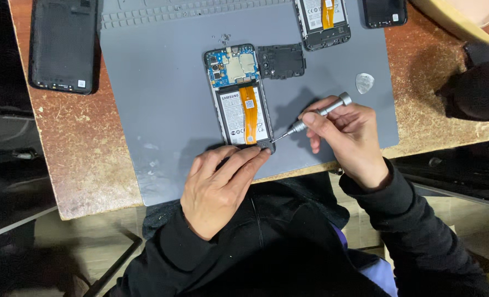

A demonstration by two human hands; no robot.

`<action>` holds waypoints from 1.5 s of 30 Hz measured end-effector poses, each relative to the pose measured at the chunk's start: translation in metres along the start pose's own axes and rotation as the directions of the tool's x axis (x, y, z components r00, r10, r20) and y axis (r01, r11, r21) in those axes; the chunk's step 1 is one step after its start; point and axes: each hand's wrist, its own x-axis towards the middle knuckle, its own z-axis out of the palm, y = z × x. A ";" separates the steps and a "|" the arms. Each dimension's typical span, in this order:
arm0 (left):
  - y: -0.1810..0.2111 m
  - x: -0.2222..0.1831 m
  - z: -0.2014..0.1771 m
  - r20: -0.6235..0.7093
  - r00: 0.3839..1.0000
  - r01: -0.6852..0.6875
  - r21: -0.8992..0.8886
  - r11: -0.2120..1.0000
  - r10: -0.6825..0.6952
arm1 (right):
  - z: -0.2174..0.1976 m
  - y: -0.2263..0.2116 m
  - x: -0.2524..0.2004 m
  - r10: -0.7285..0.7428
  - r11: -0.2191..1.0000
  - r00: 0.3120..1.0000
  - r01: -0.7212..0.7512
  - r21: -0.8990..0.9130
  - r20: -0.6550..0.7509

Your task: The person uses a screwdriver to remove screws from the internal frame of a disassembled Samsung smartphone. They place the screws into a yellow compartmentalized tray and continue unscrewing additional fasteners from the device's chassis.

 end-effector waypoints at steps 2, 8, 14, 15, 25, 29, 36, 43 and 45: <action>0.000 0.000 -0.001 0.002 1.000 0.001 0.000 1.000 -0.001 | 0.001 -0.001 0.000 0.008 1.000 1.000 -0.008 -0.001 -0.002; 0.000 0.001 -0.001 0.012 1.000 0.000 -0.003 1.000 0.000 | 0.000 0.001 0.001 0.018 1.000 1.000 -0.018 -0.001 0.000; 0.001 0.001 -0.002 0.002 1.000 0.003 -0.009 1.000 -0.003 | 0.000 0.003 0.000 0.029 0.999 1.000 -0.029 0.022 -0.009; 0.001 0.001 -0.002 0.000 1.000 0.003 -0.012 1.000 -0.003 | 0.000 0.004 0.000 0.030 0.999 0.999 -0.029 0.030 -0.014; 0.001 0.002 -0.001 -0.006 1.000 0.010 -0.024 1.000 -0.010 | 0.000 0.003 0.000 0.011 1.000 1.000 -0.011 -0.019 -0.020; 0.001 0.002 -0.002 -0.002 1.000 0.004 -0.033 0.999 -0.004 | 0.000 0.004 -0.002 0.002 1.000 0.999 -0.003 -0.018 -0.032; 0.002 0.003 -0.002 -0.006 1.000 0.009 -0.023 1.000 -0.009 | 0.005 0.010 -0.013 -0.120 0.985 0.988 0.106 -0.135 -0.099; 0.002 0.002 -0.003 0.004 1.000 0.010 -0.014 1.000 -0.010 | 0.007 -0.009 -0.016 -0.414 0.828 0.909 0.392 -0.401 0.034; 0.002 0.002 -0.002 0.012 1.000 0.023 -0.019 1.000 -0.022 | 0.007 -0.013 -0.014 -0.546 0.686 0.826 0.535 -0.493 0.137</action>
